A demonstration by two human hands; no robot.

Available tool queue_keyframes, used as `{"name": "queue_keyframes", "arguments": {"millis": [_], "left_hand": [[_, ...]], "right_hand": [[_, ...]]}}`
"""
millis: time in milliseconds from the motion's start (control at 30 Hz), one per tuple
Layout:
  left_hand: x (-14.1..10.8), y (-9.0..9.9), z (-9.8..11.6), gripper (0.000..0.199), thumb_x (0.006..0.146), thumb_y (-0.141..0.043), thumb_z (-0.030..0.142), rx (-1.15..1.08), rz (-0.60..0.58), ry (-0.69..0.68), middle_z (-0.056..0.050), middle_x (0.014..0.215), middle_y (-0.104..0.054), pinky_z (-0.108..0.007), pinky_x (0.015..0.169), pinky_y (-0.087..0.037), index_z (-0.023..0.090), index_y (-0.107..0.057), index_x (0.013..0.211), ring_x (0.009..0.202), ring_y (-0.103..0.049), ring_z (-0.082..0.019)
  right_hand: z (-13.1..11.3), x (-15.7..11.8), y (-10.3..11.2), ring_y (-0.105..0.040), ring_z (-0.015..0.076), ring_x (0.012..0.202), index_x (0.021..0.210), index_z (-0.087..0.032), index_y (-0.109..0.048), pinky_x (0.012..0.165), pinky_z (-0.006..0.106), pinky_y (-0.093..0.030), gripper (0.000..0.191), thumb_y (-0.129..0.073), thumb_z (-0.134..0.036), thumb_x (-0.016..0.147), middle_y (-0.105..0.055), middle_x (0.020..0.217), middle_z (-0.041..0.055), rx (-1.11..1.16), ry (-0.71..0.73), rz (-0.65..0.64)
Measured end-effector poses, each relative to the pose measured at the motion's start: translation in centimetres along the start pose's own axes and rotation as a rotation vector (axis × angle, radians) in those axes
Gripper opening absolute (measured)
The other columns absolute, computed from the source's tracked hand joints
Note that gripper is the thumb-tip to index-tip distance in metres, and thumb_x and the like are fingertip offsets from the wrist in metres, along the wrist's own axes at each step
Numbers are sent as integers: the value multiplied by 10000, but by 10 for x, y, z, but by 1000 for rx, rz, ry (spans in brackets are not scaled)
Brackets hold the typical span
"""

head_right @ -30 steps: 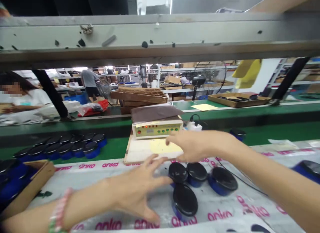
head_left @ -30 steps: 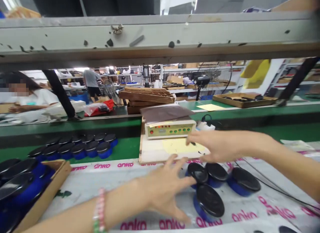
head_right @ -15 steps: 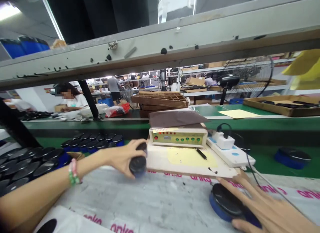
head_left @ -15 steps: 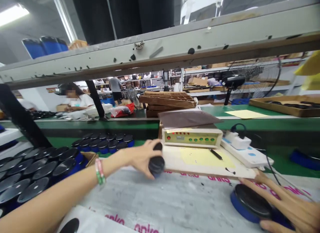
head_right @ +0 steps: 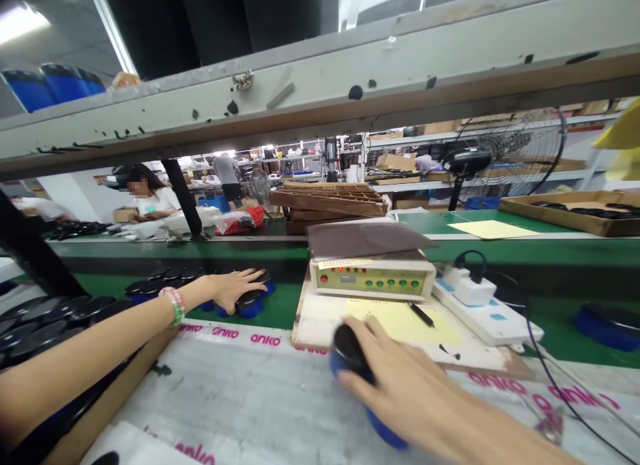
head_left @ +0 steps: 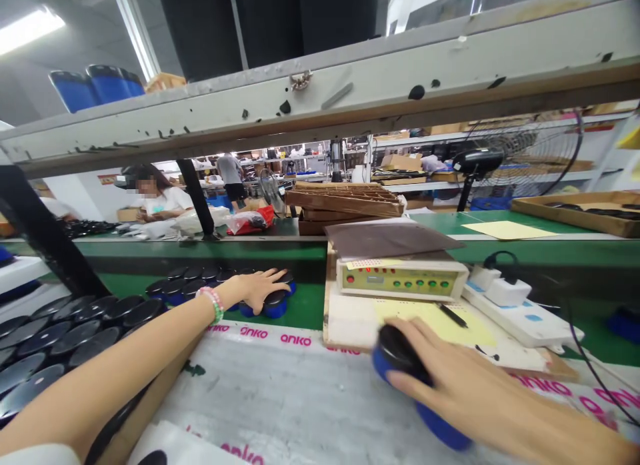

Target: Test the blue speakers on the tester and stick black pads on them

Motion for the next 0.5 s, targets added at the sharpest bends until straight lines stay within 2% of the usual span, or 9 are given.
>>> {"name": "queue_keyframes", "arguments": {"millis": [100,167,233,300,367,433,500], "left_hand": [[-15,6,4,1084,515,-730,152,10,19,71,-199,1534,-77,-576,991,-342,258,-169,1437,1377,-163,-413],[-35,19,7,1047,581,-697,189,24,72,117,-201,1534,-79,-545,1004,-344,235,-116,1451,1381,-163,-397],[-63,36,11,964,654,-649,209,49,145,163,-196,1532,-100,-527,1017,-336,215,-111,1454,1381,-168,-385],[-92,54,18,884,708,-612,213,82,215,202,-194,1522,-137,-520,1021,-331,196,-133,1451,1371,-191,-377],[-118,67,30,805,753,-590,218,115,267,222,-190,1502,-191,-508,1024,-330,185,-173,1440,1351,-229,-364],[-134,77,46,728,790,-575,225,145,303,211,-175,1476,-250,-484,1028,-334,186,-220,1424,1326,-274,-346],[-137,84,67,654,824,-552,224,171,336,173,-157,1450,-296,-463,1029,-338,195,-258,1407,1297,-314,-330]], "right_hand": [[-84,77,11,-622,246,966,1337,-259,-393,848,401,-490,533,-482,-499,869,-511,1281,96,61,0,27],[-119,123,8,-580,246,1027,1313,-190,-419,874,456,-466,499,-506,-451,896,-494,1287,119,47,-56,62],[-141,155,0,-557,237,1058,1268,-183,-473,876,461,-467,419,-532,-387,907,-504,1277,102,38,-111,76],[-153,172,-9,-563,226,1047,1232,-180,-507,859,444,-484,367,-548,-344,907,-525,1250,89,33,-150,56],[-159,177,-15,-581,215,1012,1211,-173,-522,832,426,-501,345,-551,-334,907,-547,1215,84,28,-167,7],[-162,174,-15,-594,205,979,1199,-168,-528,809,411,-512,339,-549,-341,908,-564,1186,81,21,-156,-52],[-163,166,-7,-604,196,950,1196,-166,-528,786,396,-521,340,-544,-350,911,-573,1165,79,12,-117,-102]]}}
Point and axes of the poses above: each hand's wrist, its own x-axis towards the middle knuckle, its own y-axis out of the back of the hand, z = x × y, the point moved 7 cm from there along x, towards the middle knuckle
